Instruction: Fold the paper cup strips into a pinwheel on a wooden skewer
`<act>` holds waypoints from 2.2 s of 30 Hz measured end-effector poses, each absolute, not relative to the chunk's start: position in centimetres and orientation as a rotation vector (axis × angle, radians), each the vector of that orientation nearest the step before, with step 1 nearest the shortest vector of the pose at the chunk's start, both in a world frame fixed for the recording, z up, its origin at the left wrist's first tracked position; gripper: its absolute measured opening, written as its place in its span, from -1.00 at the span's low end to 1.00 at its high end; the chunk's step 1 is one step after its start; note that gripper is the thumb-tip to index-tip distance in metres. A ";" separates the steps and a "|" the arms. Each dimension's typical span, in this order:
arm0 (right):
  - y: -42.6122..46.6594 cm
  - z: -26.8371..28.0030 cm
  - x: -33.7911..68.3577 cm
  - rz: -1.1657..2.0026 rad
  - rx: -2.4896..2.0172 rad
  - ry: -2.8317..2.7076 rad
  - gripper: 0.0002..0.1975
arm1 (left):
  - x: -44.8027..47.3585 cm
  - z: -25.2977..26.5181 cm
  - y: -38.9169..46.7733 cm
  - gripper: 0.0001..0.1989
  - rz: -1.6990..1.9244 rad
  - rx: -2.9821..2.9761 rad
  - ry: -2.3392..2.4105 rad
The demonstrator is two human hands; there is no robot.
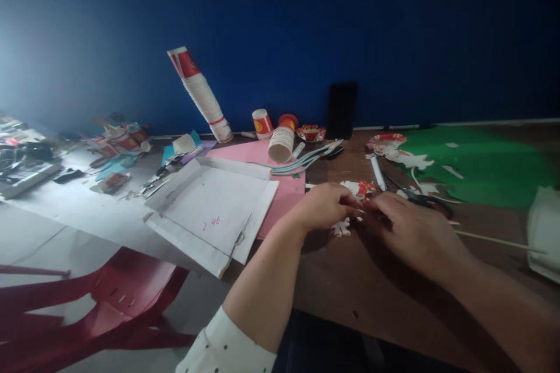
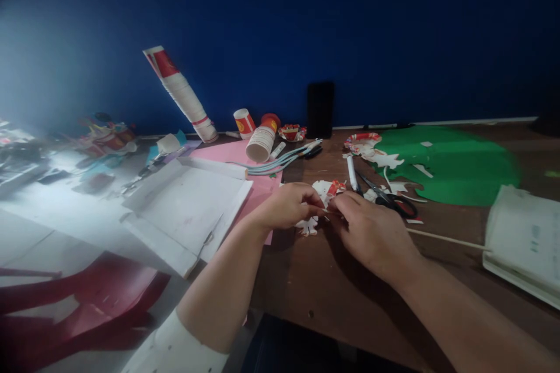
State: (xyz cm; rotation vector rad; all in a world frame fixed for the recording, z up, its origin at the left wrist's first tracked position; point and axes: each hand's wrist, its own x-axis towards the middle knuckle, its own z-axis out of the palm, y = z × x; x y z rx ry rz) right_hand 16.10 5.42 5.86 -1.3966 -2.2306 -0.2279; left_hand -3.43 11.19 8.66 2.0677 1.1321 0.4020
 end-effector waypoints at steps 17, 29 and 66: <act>5.1 6.4 16.1 -0.056 -1.394 -2.286 -0.88 | -3.5 8.9 11.2 -0.86 0.314 1.861 1.141; 4.9 6.0 15.8 -0.128 -1.338 -2.236 -0.89 | -3.8 9.1 11.1 -0.91 0.301 1.923 1.122; 5.1 5.6 15.8 -0.417 -1.283 -2.286 -0.79 | -3.2 8.9 10.8 -0.84 0.435 2.357 1.156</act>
